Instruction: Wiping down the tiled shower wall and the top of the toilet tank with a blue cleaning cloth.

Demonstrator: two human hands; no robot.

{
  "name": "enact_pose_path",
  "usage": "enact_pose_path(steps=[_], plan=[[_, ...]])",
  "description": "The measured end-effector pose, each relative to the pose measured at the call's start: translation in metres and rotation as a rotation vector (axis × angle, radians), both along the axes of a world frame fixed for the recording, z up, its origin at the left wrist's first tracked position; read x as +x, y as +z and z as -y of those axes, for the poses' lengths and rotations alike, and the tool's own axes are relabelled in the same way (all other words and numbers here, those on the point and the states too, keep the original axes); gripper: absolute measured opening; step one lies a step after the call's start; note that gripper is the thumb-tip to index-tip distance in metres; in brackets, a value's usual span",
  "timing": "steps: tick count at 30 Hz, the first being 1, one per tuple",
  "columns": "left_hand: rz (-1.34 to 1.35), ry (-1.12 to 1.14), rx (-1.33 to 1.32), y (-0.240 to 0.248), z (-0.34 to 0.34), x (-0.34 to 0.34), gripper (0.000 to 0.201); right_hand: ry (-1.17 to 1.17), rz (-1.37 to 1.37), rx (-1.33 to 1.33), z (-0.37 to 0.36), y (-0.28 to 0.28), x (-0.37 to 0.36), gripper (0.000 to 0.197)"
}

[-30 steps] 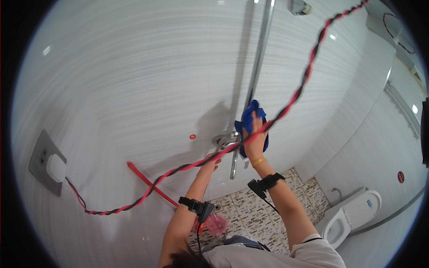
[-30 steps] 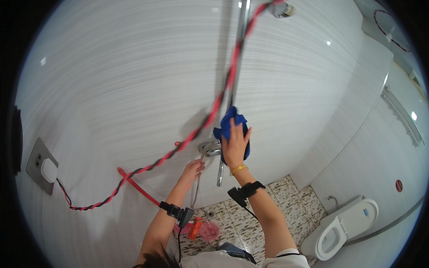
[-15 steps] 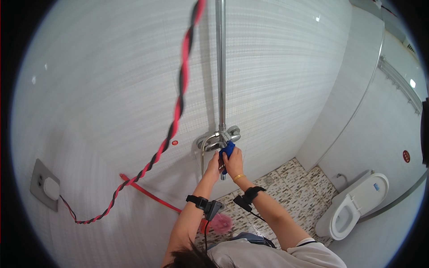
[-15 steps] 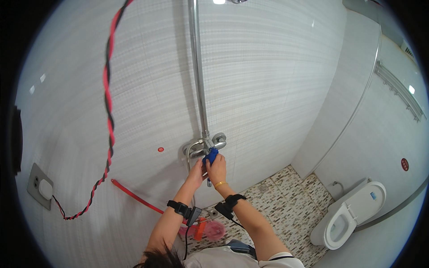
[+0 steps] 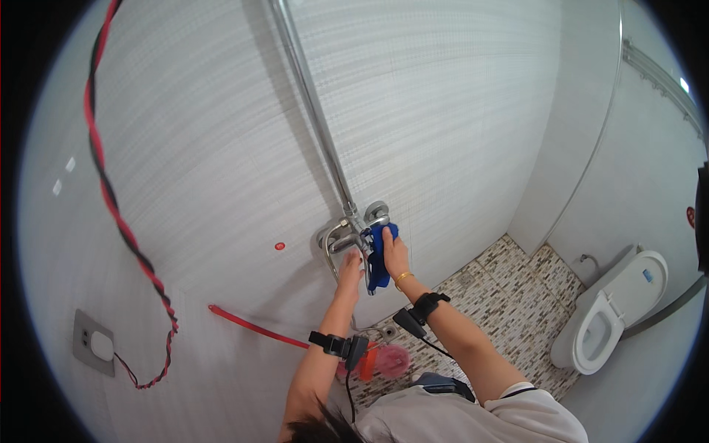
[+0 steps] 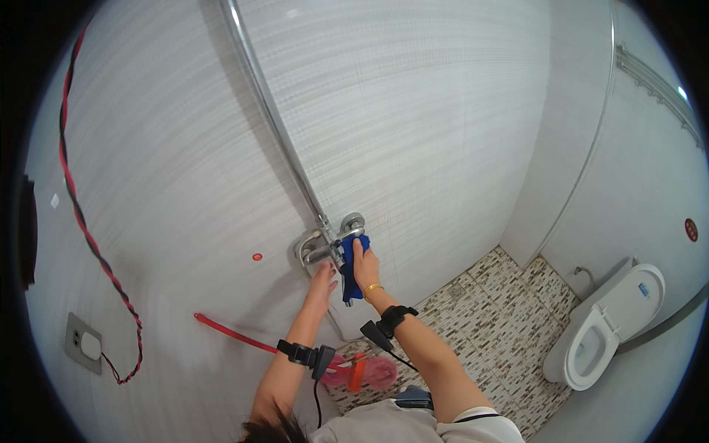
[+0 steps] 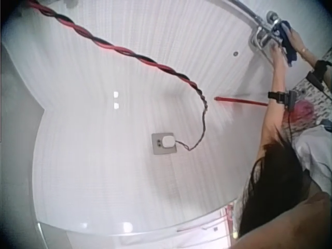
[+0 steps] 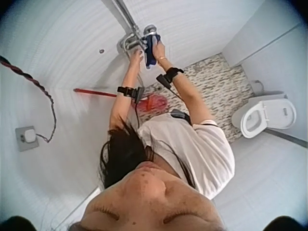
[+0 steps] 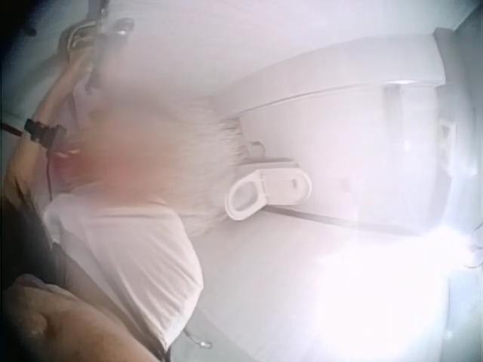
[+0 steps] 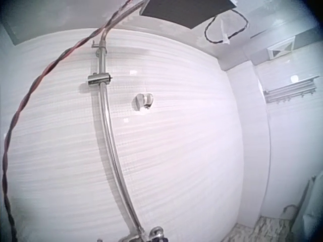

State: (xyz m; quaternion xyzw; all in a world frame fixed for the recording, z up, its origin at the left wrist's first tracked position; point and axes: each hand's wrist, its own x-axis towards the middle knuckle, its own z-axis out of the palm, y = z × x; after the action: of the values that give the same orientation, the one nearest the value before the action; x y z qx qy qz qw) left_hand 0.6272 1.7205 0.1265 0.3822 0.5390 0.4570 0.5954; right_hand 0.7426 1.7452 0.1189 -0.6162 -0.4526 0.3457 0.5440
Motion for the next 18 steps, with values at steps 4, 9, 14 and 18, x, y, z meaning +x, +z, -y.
enact_pose_path(steps=[4, 9, 14, 18], plan=[[-0.272, 0.117, 0.309, 0.002, -0.005, -0.012, 0.033, 0.043, -0.221, 0.241, 0.004, 0.039, -0.007, 0.048], [-0.096, 0.161, 0.261, 0.014, -0.006, 0.000, 0.031, -0.066, 0.519, 0.417, -0.018, 0.042, -0.035, 0.051], [-0.083, 0.145, 0.243, 0.009, -0.003, -0.007, 0.031, 0.077, 0.460, 0.170, -0.017, 0.066, -0.032, 0.039], [-0.086, 0.145, 0.257, 0.011, -0.007, 0.001, 0.033, 0.138, 0.363, 0.180, -0.022, 0.064, -0.026, 0.036]])
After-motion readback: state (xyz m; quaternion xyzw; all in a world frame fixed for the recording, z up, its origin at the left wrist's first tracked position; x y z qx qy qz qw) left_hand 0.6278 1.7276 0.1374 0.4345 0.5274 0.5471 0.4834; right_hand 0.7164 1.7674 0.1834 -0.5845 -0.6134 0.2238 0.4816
